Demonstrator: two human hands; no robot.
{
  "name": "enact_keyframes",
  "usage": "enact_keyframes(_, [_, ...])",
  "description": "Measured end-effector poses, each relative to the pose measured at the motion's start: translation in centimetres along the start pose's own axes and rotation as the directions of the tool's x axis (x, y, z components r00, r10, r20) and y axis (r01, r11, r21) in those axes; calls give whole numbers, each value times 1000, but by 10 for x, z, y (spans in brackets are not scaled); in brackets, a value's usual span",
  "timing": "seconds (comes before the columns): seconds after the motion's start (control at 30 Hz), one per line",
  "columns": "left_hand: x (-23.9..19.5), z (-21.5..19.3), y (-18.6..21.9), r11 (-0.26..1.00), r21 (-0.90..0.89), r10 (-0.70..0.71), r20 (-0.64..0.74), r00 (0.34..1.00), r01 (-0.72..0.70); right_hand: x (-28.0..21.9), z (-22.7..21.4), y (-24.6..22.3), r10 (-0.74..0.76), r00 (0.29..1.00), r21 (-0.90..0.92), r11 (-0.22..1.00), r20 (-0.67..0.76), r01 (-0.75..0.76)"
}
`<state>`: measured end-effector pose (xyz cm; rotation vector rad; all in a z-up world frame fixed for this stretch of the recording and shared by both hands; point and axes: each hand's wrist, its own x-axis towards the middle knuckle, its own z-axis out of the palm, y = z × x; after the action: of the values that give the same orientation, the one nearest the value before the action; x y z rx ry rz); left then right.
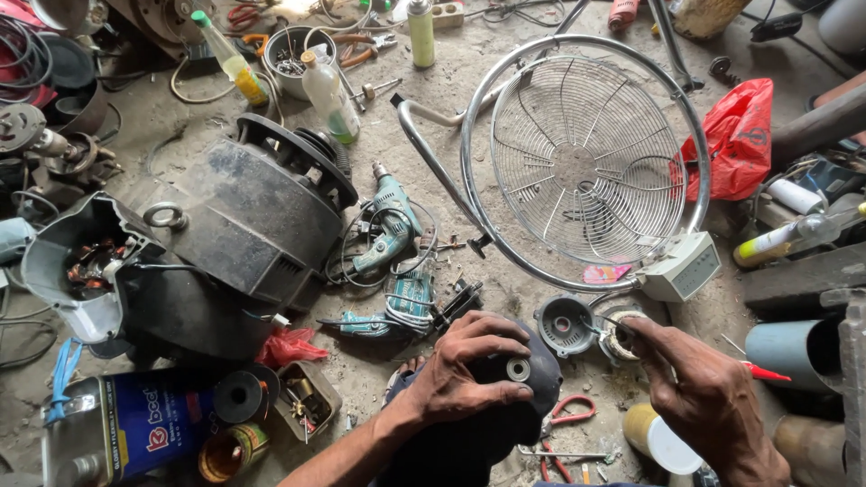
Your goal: Using a puller tool to remove a bearing or gear from a fan motor, applying oil, and reassembling the motor components.
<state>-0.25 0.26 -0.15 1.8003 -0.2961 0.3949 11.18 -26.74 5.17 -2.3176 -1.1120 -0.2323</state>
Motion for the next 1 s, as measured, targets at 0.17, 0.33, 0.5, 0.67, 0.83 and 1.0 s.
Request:
enact_keyframes(0.17, [1,0,0,1000,-6,-2,9,1000,2,-4,-1,3,-5,1000,14,1000,-11,5])
enact_keyframes(0.33, [-5,-10,7,989,136,-87,153,984,66,-6,-4,0,10,1000,-15,1000,-6,-10])
enact_keyframes(0.5, [-33,-12,-7,914,405,-98,128,987,38,-4,-6,1,7,1000,-20,1000,-2,-7])
enact_keyframes(0.67, [-35,-11,9,884,459,144,-93,985,-85,-7,-8,0,-14,1000,-51,999,-6,13])
enact_keyframes(0.83, [-32,-3,14,949,308,111,-125,986,-68,-6,-11,-5,-24,1000,-101,995,-4,23])
enact_keyframes(1.0, [-20,11,22,959,284,29,-17,999,-23,-8,-15,-8,-55,998,-39,998,-18,54])
